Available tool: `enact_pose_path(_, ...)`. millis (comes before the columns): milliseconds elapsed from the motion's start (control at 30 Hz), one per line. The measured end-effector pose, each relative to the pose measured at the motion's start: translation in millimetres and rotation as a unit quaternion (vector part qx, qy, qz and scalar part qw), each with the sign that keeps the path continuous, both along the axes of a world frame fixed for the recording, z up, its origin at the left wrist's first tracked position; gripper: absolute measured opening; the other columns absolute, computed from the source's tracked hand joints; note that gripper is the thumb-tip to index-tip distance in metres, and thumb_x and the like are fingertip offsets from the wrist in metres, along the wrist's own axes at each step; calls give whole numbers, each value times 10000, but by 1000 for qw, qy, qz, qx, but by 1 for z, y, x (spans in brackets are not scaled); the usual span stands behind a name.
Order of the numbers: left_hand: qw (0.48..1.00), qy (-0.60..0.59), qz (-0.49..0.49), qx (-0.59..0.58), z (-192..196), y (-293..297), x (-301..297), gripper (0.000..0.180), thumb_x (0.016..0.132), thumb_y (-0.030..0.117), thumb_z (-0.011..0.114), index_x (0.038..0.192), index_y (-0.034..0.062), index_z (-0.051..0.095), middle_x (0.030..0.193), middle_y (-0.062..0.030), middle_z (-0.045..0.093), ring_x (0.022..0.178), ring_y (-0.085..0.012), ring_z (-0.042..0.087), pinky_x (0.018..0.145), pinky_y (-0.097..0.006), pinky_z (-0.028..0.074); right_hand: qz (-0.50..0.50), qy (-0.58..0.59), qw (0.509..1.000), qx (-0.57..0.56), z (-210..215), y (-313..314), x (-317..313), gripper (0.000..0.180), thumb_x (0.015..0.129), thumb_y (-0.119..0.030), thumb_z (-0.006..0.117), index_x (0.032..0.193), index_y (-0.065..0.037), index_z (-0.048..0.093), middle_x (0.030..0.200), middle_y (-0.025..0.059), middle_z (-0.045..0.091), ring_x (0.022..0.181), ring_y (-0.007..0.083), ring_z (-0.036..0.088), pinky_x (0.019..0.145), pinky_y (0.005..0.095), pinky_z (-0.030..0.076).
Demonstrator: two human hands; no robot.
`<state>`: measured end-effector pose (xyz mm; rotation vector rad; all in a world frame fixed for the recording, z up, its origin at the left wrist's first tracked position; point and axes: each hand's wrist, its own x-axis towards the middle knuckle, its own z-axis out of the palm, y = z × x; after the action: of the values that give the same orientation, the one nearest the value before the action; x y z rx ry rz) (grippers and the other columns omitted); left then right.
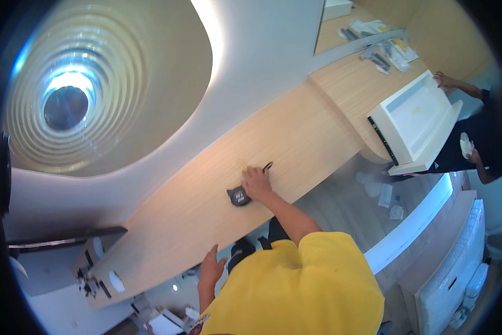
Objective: The person measures and marks a white panel using a tape measure and pencil, then moves around the room handling various flat panels and tools. They place a panel on the floor and continue measuring and marking it while seated.
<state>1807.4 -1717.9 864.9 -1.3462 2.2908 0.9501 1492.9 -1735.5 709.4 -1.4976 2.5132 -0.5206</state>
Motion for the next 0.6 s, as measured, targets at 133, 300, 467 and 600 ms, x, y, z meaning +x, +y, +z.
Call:
enact_pose_path(133, 993, 114, 7, 10, 21, -36, -13, 621, 905, 199, 680, 1443, 15, 431, 1399, -245, 518, 1297, -395, 504, 1088, -431, 411, -92, -291, 944, -129, 29, -12, -28, 480, 987, -328, 562, 1351, -16, 541, 1407, 200, 525, 1283, 358, 517, 1079, 511, 387)
enact_pose_path(300, 918, 123, 23, -375, 114, -153, 0, 528, 962, 100, 584, 1459, 29, 421, 1543, -211, 348, 1438, -412, 298, 1171, -494, 259, -140, -74, 860, -486, 220, -17, -105, 509, 1030, -204, 513, 1449, 58, 389, 1467, 240, 448, 1374, 353, 425, 1134, 412, 351)
enact_pose_path(467, 827, 202, 31, -524, 217, -202, 8, 523, 957, 71, 594, 1454, 50, 433, 1560, -183, 324, 1464, -390, 265, 1169, -491, 278, -121, -5, 714, -689, 372, -36, -64, 620, 978, -204, 538, 1492, 51, 302, 1517, 259, 348, 1411, 383, 365, 1177, 462, 276)
enact_pose_path(600, 806, 238, -61, -539, 255, -209, 5, 505, 964, 40, 571, 1453, 69, 444, 1569, -165, 319, 1470, -382, 258, 1167, -500, 291, 206, 399, 752, -483, 392, -81, 42, 509, 831, -210, 683, 1290, -14, 589, 1476, 198, 457, 1436, 406, 344, 1179, 630, 193)
